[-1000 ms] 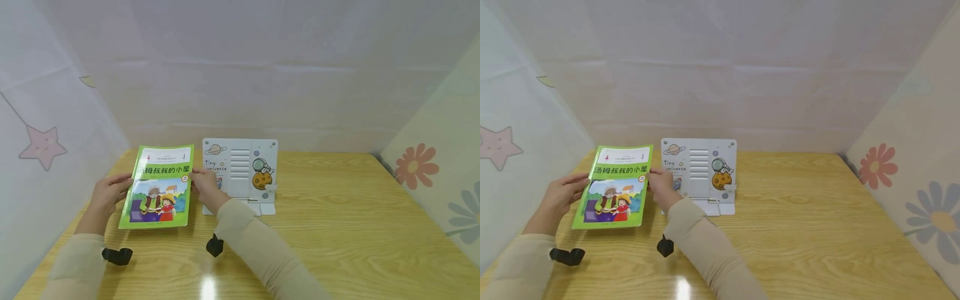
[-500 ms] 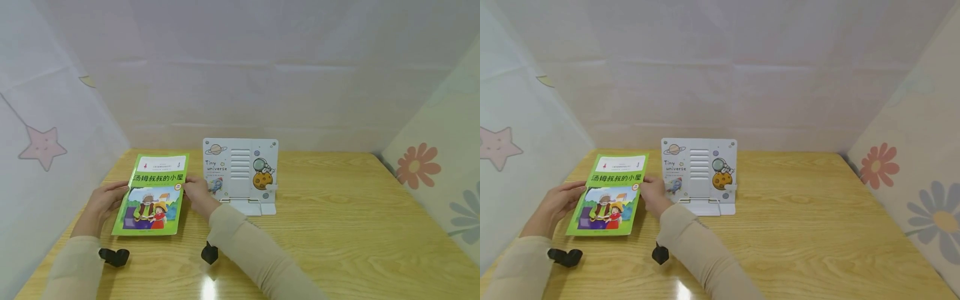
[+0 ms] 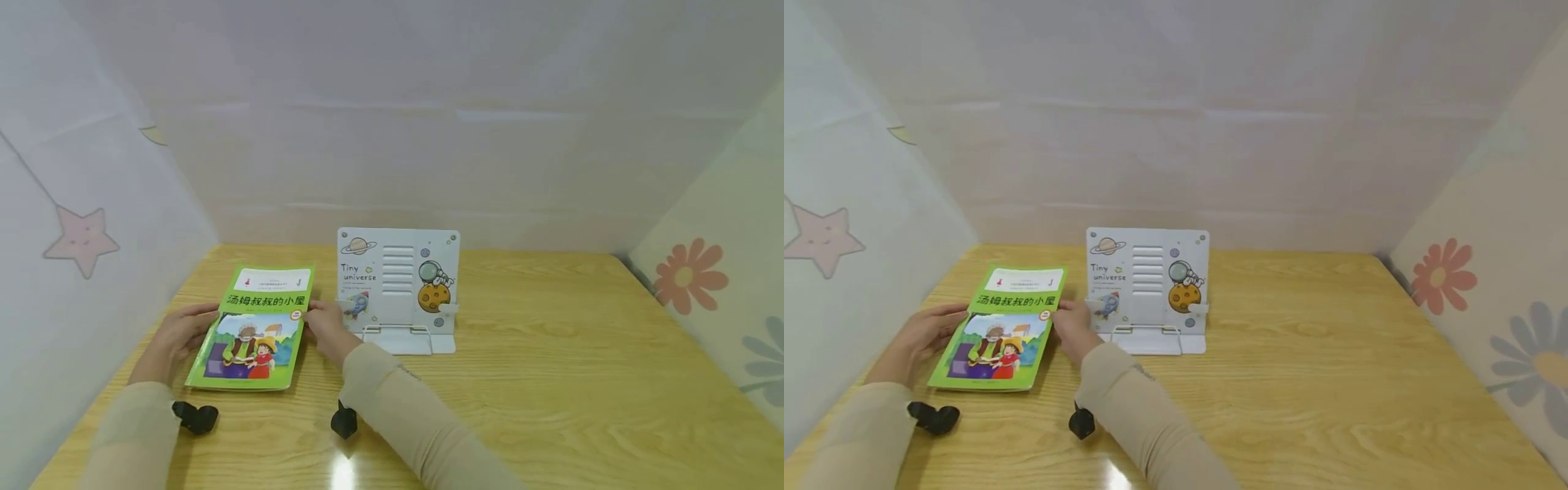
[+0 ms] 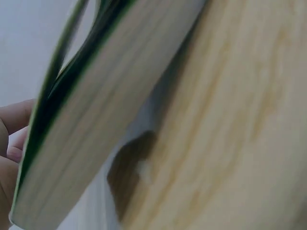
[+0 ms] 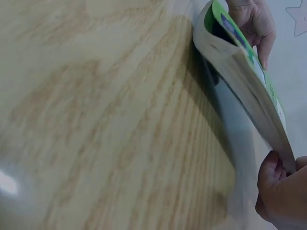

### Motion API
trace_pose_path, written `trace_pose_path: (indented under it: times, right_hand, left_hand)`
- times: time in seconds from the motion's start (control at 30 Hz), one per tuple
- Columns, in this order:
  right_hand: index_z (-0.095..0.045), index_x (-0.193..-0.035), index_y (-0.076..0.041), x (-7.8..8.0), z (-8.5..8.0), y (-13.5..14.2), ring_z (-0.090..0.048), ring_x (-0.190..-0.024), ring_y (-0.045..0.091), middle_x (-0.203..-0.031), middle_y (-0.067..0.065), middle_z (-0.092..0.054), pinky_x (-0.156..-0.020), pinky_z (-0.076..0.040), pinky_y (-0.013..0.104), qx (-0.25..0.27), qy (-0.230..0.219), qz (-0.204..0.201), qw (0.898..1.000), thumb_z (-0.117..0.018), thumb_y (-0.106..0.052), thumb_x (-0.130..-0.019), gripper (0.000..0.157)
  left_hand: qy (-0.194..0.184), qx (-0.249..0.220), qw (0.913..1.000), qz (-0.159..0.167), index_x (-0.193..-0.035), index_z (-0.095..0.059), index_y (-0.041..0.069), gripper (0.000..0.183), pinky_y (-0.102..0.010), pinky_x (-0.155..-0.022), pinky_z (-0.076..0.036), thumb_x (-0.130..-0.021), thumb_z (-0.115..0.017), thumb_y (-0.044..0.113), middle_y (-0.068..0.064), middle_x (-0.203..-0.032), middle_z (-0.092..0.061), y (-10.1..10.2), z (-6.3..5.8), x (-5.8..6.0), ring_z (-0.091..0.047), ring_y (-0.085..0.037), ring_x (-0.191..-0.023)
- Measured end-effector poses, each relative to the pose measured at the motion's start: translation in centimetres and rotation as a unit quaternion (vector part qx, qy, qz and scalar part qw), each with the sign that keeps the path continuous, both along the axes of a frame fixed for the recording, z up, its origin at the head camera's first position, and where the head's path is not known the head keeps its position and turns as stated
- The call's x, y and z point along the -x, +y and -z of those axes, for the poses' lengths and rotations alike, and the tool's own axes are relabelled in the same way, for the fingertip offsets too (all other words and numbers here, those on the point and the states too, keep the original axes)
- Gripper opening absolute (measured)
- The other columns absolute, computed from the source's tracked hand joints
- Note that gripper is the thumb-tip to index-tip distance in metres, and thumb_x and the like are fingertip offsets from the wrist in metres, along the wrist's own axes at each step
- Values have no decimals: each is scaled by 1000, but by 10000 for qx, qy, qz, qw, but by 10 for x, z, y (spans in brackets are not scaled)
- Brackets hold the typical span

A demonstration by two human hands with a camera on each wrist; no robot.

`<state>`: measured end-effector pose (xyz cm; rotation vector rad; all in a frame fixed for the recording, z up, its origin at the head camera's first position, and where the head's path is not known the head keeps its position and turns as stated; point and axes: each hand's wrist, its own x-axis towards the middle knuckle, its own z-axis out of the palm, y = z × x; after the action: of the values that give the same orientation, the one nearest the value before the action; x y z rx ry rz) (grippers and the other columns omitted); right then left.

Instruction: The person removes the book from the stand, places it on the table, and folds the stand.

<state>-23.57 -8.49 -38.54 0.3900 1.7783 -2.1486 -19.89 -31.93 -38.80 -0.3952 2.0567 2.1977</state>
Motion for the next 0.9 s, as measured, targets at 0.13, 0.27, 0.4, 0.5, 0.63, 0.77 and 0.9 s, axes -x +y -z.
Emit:
trace_pose_path:
  times: [0.13,0.27,0.4,0.5,0.63,0.77,0.9]
  right_hand:
    - [-58,-109,-3,0,7,3,-57,-76,16,-88,5,-61,-70,-47,28,75,-1,-32,10000,-54,4,-78,31]
    - [-58,-108,-2,0,11,5,-58,-75,16,-87,6,-61,-66,-48,25,55,49,-43,10000,-52,8,-77,33]
    - [-58,-109,-1,1,14,4,-57,-76,15,-89,6,-61,-66,-47,24,-32,140,-68,9999,-49,11,-74,39]
    - [-58,-108,-1,2,16,2,-56,-77,15,-91,6,-61,-67,-47,24,-110,158,-48,9998,-49,12,-72,40]
    - [-59,-106,0,3,19,-1,-54,-77,16,-92,7,-60,-67,-47,25,-239,180,51,9995,-50,13,-71,39]
    - [-60,-104,1,2,19,-4,-53,-79,16,-94,8,-58,-66,-47,25,-420,270,70,9987,-50,14,-69,39]
    - [-60,-103,1,1,21,-6,-53,-79,16,-95,8,-58,-65,-46,24,-534,297,5,9981,-50,13,-68,39]
  left_hand:
    - [-177,458,9987,-105,-127,-40,2,49,-27,-62,-51,-84,-57,16,9,-73,-61,5,5,3,-60,-10,-68]
    - [-316,876,9955,-178,-130,-28,-7,59,-27,-62,-51,-85,-55,17,11,-72,-58,9,9,6,-59,-8,-66]
    - [-403,1203,9914,-315,-130,-31,-6,55,-26,-62,-50,-85,-54,18,10,-76,-56,12,11,8,-57,-5,-66]
    - [-473,1473,9872,-386,-130,-32,-4,53,-25,-63,-50,-86,-52,20,3,-85,-56,13,11,9,-56,-4,-67]
    - [-588,1785,9813,-409,-129,-34,-3,52,-24,-63,-49,-87,-50,21,-10,-104,-52,13,10,11,-54,-4,-68]
    - [-675,2090,9746,-446,-128,-35,-5,48,-22,-60,-47,-88,-48,19,-16,-109,-49,13,10,12,-51,-5,-69]
    - [-699,2399,9669,-519,-126,-37,-7,46,-21,-57,-45,-88,-47,17,-19,-109,-48,11,11,12,-49,-8,-70]
